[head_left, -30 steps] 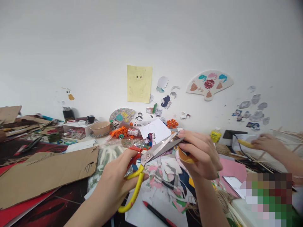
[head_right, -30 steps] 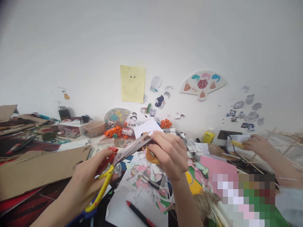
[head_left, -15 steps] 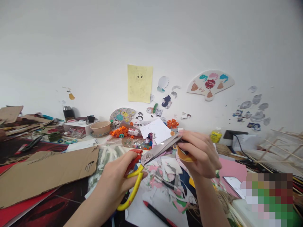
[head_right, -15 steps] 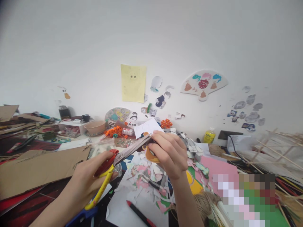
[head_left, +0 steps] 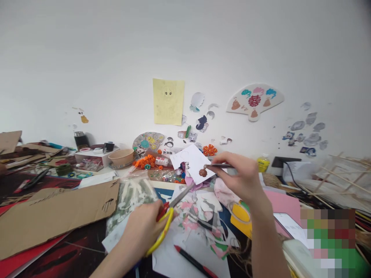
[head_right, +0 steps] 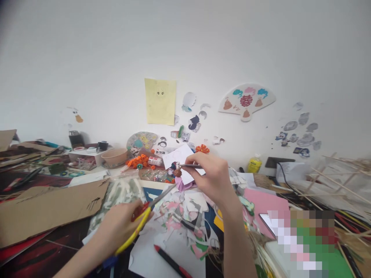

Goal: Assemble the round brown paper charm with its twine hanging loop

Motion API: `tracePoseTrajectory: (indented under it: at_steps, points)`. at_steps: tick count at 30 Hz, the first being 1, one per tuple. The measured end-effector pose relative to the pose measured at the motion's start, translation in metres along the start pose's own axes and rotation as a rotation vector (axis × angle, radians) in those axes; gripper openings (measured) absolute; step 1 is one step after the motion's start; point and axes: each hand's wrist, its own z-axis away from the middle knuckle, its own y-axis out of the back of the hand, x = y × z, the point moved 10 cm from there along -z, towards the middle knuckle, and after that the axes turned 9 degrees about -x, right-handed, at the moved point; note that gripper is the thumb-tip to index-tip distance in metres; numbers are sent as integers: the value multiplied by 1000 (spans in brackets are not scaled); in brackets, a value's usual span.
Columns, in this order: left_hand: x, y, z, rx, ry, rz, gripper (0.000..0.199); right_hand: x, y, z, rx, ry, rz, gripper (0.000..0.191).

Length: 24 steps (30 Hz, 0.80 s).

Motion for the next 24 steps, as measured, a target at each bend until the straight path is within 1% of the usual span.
tracePoseTrajectory:
  at_steps: [1,4,6,7,10,12,14,17,19,20,22,24]
  points:
    - [2,-15,-1,-41,10,-54,36,11,-7,0,-72,-79,-57,10]
    - [16,-58,-4,-152,-31,-161,32,39,-27,5,-265,-275,-201,13]
    - [26,-79,-5,-194,-54,-191,31,51,-37,8,-362,-344,-266,13]
    - [30,-86,-6,-204,-64,-197,31,55,-42,10,-401,-359,-292,12]
    - [38,-97,-9,-221,-83,-203,30,63,-52,12,-480,-359,-360,13]
    - [40,-99,-10,-232,-96,-205,30,68,-55,13,-476,-363,-411,18]
    - [41,-97,-12,-248,-125,-206,29,74,-56,14,-434,-387,-473,26]
    - [47,-87,-12,-282,-201,-206,27,82,-57,15,-376,-473,-550,37]
    - [56,-69,-15,-277,-253,-199,23,87,-58,17,-344,-537,-599,42]
    - [62,-55,-18,-253,-272,-192,24,89,-58,17,-328,-557,-622,45]
    - [72,-11,-29,-90,-270,-119,29,91,-58,16,-305,-576,-658,51]
    - [83,37,-39,96,-282,2,33,95,-54,16,-268,-576,-655,53]
